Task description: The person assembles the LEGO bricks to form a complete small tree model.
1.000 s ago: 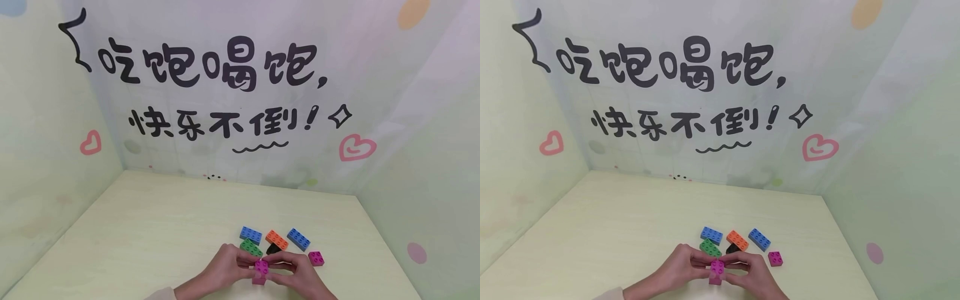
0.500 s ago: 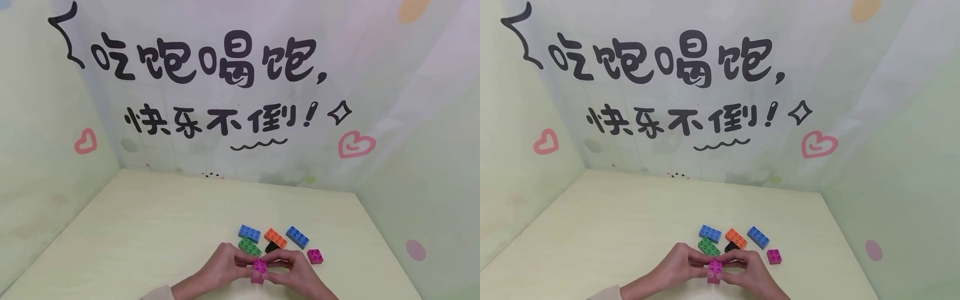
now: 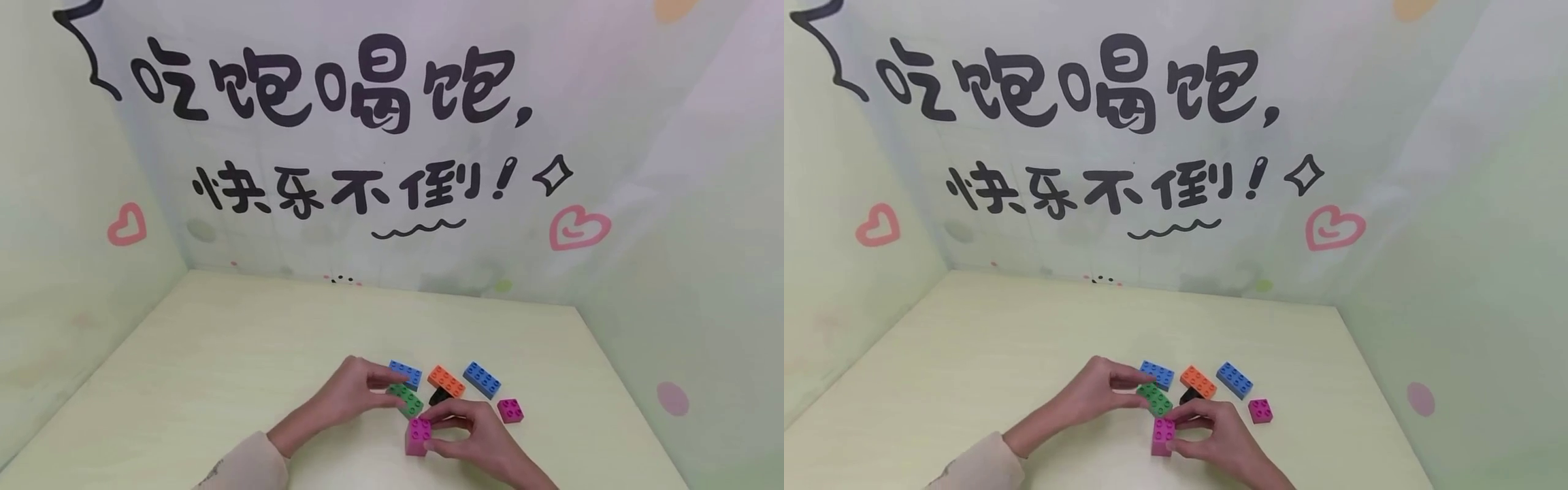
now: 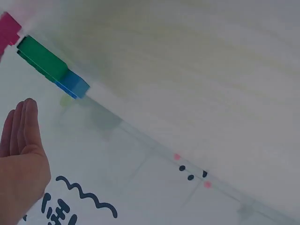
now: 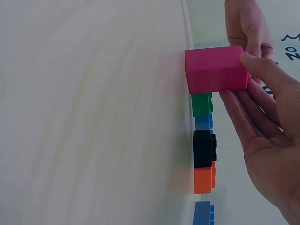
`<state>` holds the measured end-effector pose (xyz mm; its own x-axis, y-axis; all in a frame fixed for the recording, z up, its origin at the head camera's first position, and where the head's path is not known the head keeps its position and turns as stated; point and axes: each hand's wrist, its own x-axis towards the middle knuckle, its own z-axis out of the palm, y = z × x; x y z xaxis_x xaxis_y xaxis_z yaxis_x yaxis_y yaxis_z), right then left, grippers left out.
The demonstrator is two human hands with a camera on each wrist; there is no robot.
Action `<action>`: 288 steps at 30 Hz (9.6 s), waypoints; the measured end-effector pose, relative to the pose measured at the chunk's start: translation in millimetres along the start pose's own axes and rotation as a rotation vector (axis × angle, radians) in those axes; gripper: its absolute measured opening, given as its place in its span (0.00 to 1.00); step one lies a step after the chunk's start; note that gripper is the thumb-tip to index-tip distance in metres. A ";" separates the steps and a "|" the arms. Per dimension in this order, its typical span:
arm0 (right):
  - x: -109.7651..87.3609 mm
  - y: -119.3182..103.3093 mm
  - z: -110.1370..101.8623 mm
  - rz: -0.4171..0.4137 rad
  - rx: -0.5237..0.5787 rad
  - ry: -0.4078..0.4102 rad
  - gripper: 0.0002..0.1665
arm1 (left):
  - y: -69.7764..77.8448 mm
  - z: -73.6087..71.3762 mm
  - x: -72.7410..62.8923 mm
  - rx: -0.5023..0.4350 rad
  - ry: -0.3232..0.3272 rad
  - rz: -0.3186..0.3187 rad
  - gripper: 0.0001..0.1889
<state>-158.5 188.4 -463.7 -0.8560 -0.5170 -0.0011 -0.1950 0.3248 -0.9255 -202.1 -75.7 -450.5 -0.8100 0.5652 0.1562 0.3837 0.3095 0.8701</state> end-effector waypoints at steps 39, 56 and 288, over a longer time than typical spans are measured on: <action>-2.8 -8.7 3.6 -0.094 -0.142 -0.035 0.19 | -0.6 19.7 -0.2 0.889 0.001 0.190 0.15; -0.1 -5.7 5.9 -0.062 -0.119 0.015 0.21 | -0.7 7.1 -3.4 0.416 0.088 -0.016 0.19; -1.6 -8.1 5.1 -0.152 -0.238 0.212 0.21 | 21.8 37.6 -5.1 0.219 -0.028 -0.069 0.24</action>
<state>-153.1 182.5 -458.1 -0.8840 -0.4057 0.2321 -0.4130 0.4453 -0.7944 -172.9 -43.1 -449.9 -0.8263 0.5570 0.0836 0.4172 0.5054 0.7554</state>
